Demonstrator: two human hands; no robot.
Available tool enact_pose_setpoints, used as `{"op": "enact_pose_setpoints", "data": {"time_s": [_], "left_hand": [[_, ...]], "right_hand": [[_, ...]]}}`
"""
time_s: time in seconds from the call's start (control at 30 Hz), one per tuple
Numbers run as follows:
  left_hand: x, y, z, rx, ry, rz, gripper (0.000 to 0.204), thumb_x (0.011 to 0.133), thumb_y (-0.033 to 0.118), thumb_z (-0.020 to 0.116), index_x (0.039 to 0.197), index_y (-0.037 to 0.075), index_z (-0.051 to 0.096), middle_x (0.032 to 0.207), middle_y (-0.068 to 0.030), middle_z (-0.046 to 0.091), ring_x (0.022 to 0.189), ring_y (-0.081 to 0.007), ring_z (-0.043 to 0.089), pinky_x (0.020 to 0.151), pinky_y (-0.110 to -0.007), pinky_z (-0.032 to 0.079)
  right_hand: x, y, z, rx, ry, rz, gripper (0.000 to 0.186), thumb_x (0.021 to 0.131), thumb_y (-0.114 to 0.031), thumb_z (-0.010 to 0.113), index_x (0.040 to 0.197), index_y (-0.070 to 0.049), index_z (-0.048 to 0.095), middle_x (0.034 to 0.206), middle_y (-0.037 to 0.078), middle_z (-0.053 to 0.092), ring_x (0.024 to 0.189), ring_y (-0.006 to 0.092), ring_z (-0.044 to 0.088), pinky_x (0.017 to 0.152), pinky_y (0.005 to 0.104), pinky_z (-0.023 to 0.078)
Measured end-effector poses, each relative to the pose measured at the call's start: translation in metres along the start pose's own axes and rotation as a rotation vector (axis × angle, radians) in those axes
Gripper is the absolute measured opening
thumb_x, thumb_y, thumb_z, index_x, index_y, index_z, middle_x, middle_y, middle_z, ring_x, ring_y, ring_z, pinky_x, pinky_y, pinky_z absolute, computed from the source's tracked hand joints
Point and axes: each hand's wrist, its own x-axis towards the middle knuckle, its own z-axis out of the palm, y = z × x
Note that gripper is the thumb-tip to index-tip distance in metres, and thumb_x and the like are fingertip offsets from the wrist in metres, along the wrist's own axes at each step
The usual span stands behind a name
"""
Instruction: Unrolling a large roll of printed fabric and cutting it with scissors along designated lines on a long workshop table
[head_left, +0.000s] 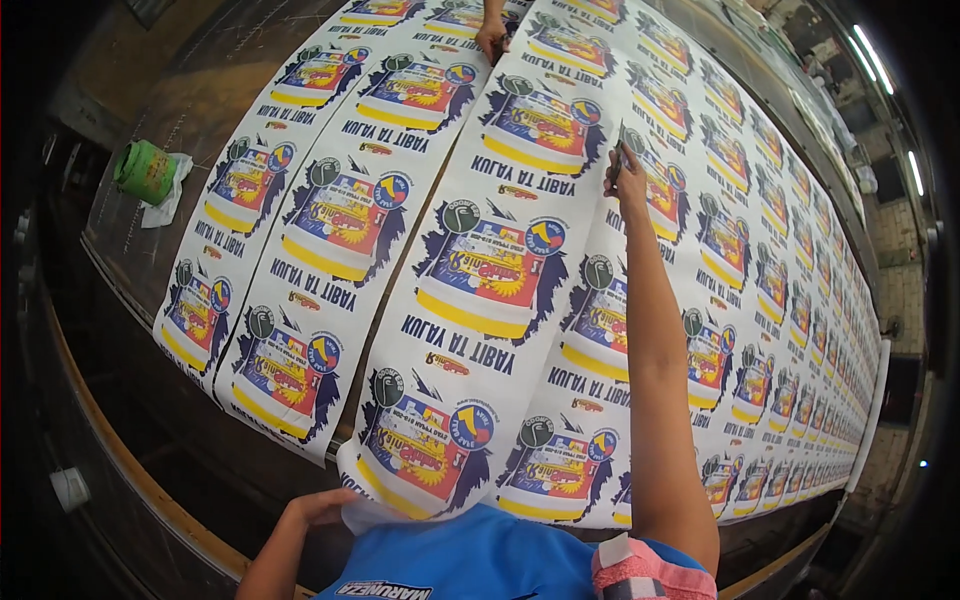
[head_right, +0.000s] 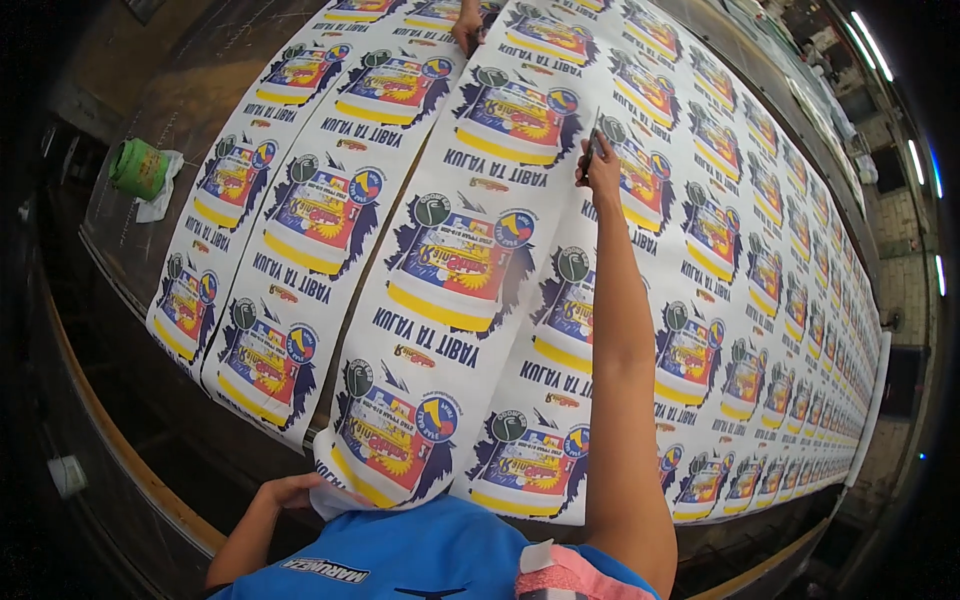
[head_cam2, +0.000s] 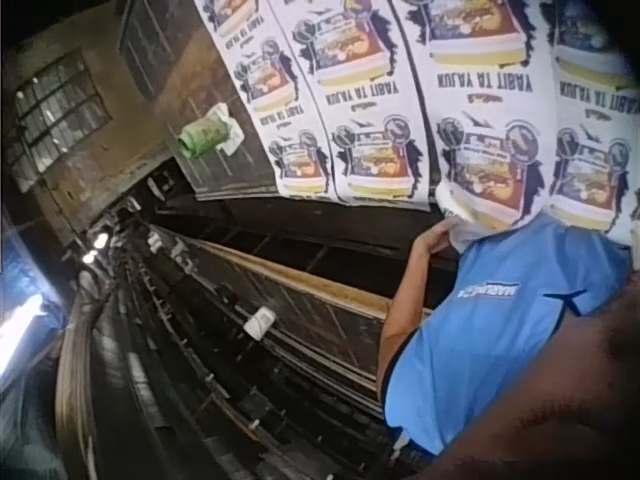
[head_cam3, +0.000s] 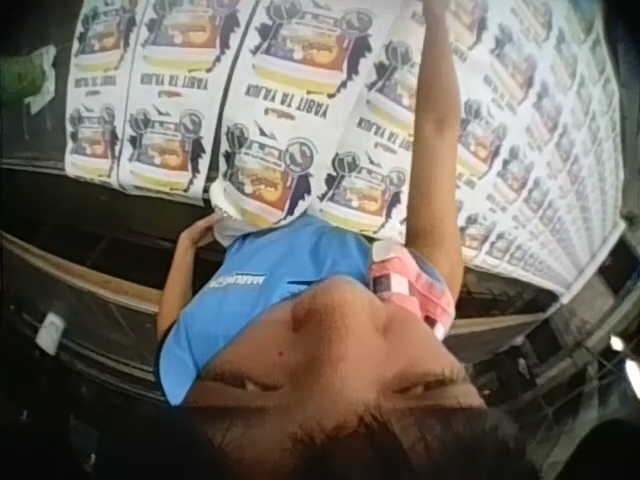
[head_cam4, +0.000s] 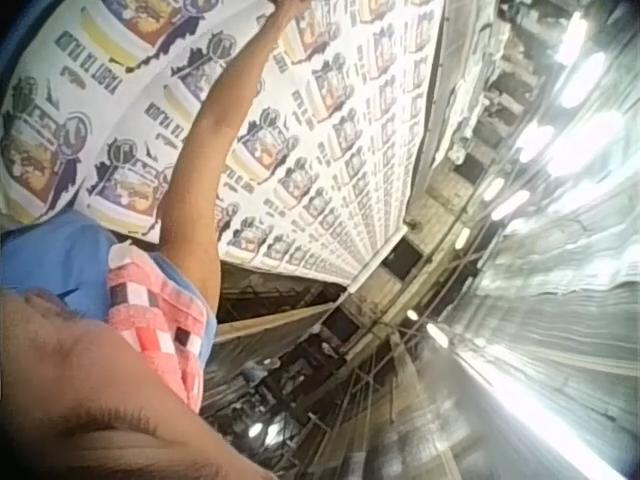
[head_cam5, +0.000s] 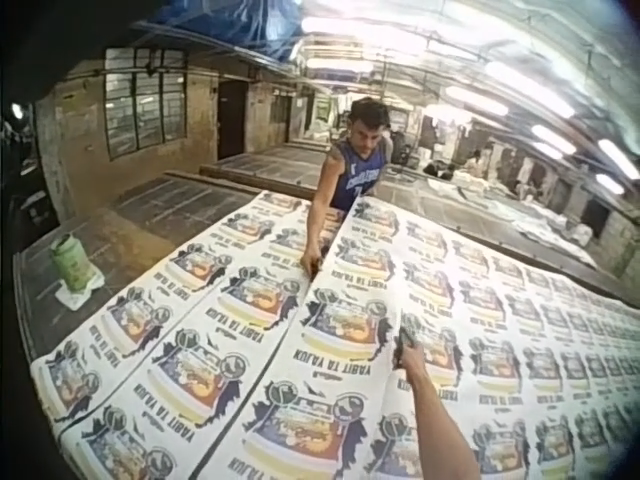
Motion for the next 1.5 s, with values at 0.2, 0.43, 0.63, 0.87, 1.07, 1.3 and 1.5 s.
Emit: {"op": "enact_pose_setpoints", "data": {"time_s": [0.2, 0.43, 0.63, 0.87, 1.07, 1.3, 1.5], "left_hand": [[0.037, 0.044, 0.044, 0.172, -0.493, 0.24, 0.079, 0.093, 0.067, 0.051, 0.141, 0.004, 0.056, 0.152, -0.0166, 0.045, 0.147, -0.03, 0.032, 0.122, -0.043, 0.019], [0.075, 0.01, 0.081, 1.788, 0.205, 0.315, 0.107, 0.076, 0.074, 0.067, 0.154, 0.009, 0.036, 0.166, -0.0196, 0.011, 0.153, -0.0411, 0.003, 0.119, -0.064, 0.007], [0.125, -0.061, 0.068, 2.042, 0.638, 0.476, 0.126, 0.071, 0.077, 0.067, 0.159, 0.004, 0.015, 0.167, -0.0186, -0.002, 0.152, -0.0446, -0.008, 0.109, -0.078, 0.0], [0.151, -0.1, 0.062, 2.078, 0.861, 0.691, 0.123, 0.072, 0.066, 0.075, 0.16, 0.007, 0.012, 0.168, -0.0153, 0.0, 0.152, -0.0431, -0.007, 0.108, -0.08, 0.002], [0.161, -0.131, 0.099, 2.085, 0.813, 0.849, 0.111, 0.078, 0.048, 0.076, 0.16, 0.009, 0.011, 0.168, -0.0155, 0.0, 0.153, -0.0444, -0.001, 0.11, -0.077, 0.005], [0.185, -0.196, 0.206, 2.225, 0.278, 1.176, 0.109, 0.077, 0.045, 0.077, 0.16, 0.012, 0.015, 0.167, -0.016, 0.007, 0.154, -0.0411, 0.003, 0.112, -0.075, 0.004], [0.227, -0.234, 0.278, 2.362, 0.005, 1.305, 0.104, 0.078, 0.039, 0.077, 0.158, 0.009, 0.018, 0.167, -0.0145, 0.011, 0.154, -0.0376, 0.007, 0.113, -0.075, 0.008]], "right_hand": [[-0.172, 0.031, -0.049, 0.093, -0.098, 0.005, 0.048, 0.099, -0.009, 0.053, 0.147, -0.012, 0.048, 0.07, 0.004, 0.06, 0.045, 0.0131, 0.054, 0.039, 0.0269, 0.042], [-0.482, 0.117, -0.189, 0.35, 0.213, 0.131, 0.051, 0.103, -0.026, 0.056, 0.15, -0.013, 0.041, 0.071, 0.004, 0.054, 0.048, 0.0132, 0.053, 0.04, 0.0262, 0.043], [-0.75, 0.203, -0.255, 0.573, 0.634, -0.001, 0.045, 0.108, -0.04, 0.04, 0.145, -0.015, 0.038, 0.077, 0.008, 0.056, 0.053, 0.0194, 0.057, 0.052, 0.0374, 0.054], [-0.89, 0.347, -0.214, 0.519, 0.661, 0.392, 0.058, 0.101, -0.062, 0.035, 0.142, -0.021, 0.04, 0.077, 0.006, 0.061, 0.058, 0.0205, 0.062, 0.061, 0.0435, 0.058], [-0.888, 0.375, -0.173, 0.474, 0.316, 0.375, 0.062, 0.097, -0.061, 0.05, 0.144, -0.021, 0.044, 0.087, 0.007, 0.065, 0.068, 0.0181, 0.062, 0.067, 0.0342, 0.053], [-0.909, 0.292, -0.176, 0.62, 0.131, -0.005, 0.068, 0.098, -0.054, 0.054, 0.149, -0.012, 0.037, 0.095, 0.01, 0.064, 0.075, 0.0152, 0.061, 0.077, 0.033, 0.053], [-0.923, 0.234, -0.215, 0.539, 0.066, -0.049, 0.062, 0.1, -0.049, 0.054, 0.147, -0.011, 0.041, 0.087, 0.008, 0.063, 0.068, 0.0148, 0.06, 0.069, 0.0289, 0.051]]}}
